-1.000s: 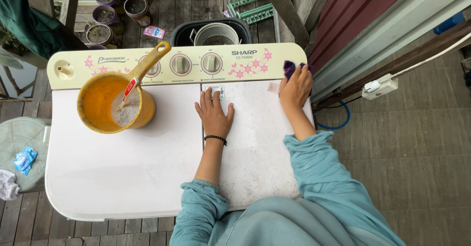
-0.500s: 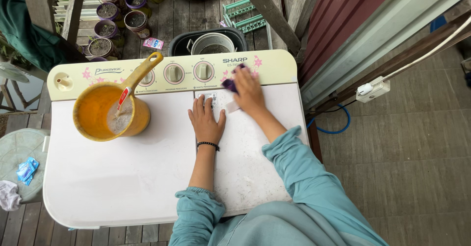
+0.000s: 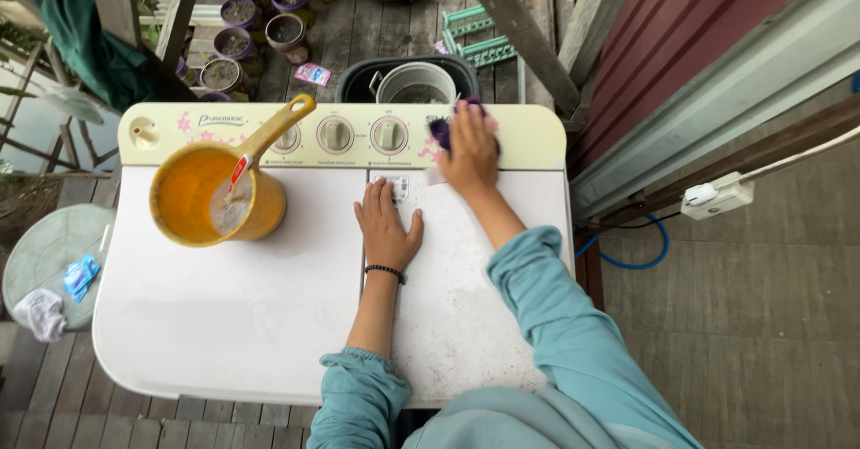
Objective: The person wipes the top lid and the control panel knobs of a washing machine using a cloth and a cleaning solution from a pitcher.
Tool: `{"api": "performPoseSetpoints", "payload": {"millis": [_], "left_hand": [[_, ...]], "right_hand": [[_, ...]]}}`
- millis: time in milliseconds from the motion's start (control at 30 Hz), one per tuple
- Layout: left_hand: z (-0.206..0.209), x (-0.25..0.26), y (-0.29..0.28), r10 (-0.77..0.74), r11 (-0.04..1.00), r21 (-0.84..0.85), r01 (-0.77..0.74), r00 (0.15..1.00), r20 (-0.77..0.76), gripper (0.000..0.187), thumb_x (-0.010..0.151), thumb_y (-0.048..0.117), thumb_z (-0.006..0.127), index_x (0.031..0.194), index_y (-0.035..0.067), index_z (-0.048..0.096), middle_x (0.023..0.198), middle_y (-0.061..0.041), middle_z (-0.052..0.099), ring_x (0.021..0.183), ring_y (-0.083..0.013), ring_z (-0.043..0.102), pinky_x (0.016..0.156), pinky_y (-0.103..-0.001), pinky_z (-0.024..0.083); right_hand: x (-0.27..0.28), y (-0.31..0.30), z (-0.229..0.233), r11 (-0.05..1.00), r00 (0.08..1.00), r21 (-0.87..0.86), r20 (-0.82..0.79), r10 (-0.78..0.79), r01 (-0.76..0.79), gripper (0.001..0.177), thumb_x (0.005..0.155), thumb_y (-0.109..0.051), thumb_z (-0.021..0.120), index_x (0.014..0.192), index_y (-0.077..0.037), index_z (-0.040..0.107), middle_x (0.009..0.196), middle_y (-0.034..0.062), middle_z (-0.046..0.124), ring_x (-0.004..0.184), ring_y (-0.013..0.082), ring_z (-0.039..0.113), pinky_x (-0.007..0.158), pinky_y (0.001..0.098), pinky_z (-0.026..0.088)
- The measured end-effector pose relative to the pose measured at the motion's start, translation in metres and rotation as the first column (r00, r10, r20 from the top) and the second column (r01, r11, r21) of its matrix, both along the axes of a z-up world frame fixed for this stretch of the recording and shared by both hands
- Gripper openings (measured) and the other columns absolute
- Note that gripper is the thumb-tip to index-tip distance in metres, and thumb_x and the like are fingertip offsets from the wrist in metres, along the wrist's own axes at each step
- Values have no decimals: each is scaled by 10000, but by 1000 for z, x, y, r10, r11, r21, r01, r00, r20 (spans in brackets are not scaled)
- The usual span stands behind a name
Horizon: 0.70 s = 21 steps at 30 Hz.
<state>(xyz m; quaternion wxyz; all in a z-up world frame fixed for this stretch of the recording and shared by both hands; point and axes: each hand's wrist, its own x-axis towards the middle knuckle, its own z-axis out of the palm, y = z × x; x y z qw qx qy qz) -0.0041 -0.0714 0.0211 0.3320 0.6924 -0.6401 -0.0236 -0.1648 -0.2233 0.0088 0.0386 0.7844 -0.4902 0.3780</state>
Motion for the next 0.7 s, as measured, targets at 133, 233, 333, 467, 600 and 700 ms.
{"api": "performPoseSetpoints", "payload": {"millis": [133, 233, 333, 467, 600, 700], "left_hand": [[-3, 8, 1, -9, 1000, -8, 8, 998, -61, 739, 861, 319, 713, 1450, -29, 433, 1525, -209, 432, 1470, -389, 358, 1188, -656, 204], [-4, 12, 3, -29, 1000, 6, 30, 995, -100, 718, 859, 294, 724, 1439, -23, 445, 1532, -208, 434, 1466, -373, 366, 1197, -650, 212], [-5, 14, 6, -45, 999, -23, 42, 988, -148, 692, 863, 265, 731, 1434, -12, 454, 1533, -208, 438, 1465, -376, 366, 1199, -637, 215], [8, 27, 13, -113, 993, -55, 101, 938, -328, 564, 924, 197, 701, 1416, 17, 493, 1491, -199, 509, 1434, -370, 436, 1217, -560, 264], [33, 68, 37, -158, 983, -142, 115, 926, -342, 364, 957, 101, 675, 1306, 36, 596, 1385, -197, 613, 1384, -376, 527, 1137, -451, 428], [55, 100, 59, -145, 964, -259, 68, 946, -291, 287, 939, 32, 654, 1225, 24, 645, 1309, -173, 669, 1309, -360, 599, 1089, -441, 487]], "right_hand": [[39, 26, 11, 968, 970, 64, -3, 244, -244, 588, 809, -207, 696, 1349, 10, 614, 1569, 184, 466, 1468, 367, 419, 1233, 541, 282], [13, 28, 1, 964, 968, 79, 23, 252, -253, 571, 803, -176, 710, 1343, -13, 625, 1557, 151, 488, 1474, 339, 434, 1240, 536, 301], [-37, 16, -17, 1000, 1000, -16, 4, 17, -17, 596, 825, -148, 700, 1395, -2, 607, 1582, 175, 466, 1499, 351, 413, 1242, 541, 298], [-98, 3, -18, 952, 952, 14, 14, -305, 305, 593, 881, -204, 674, 1420, 13, 555, 1611, 243, 411, 1514, 415, 366, 1242, 566, 261], [-70, -6, -20, 902, 902, 59, 46, -430, 427, 648, 906, -211, 646, 1475, 53, 484, 1630, 243, 371, 1526, 437, 328, 1263, 573, 216], [-18, -9, -18, 933, 934, 41, 17, -358, 357, 718, 888, -208, 622, 1531, 64, 451, 1654, 241, 355, 1543, 411, 303, 1273, 565, 183]]}}
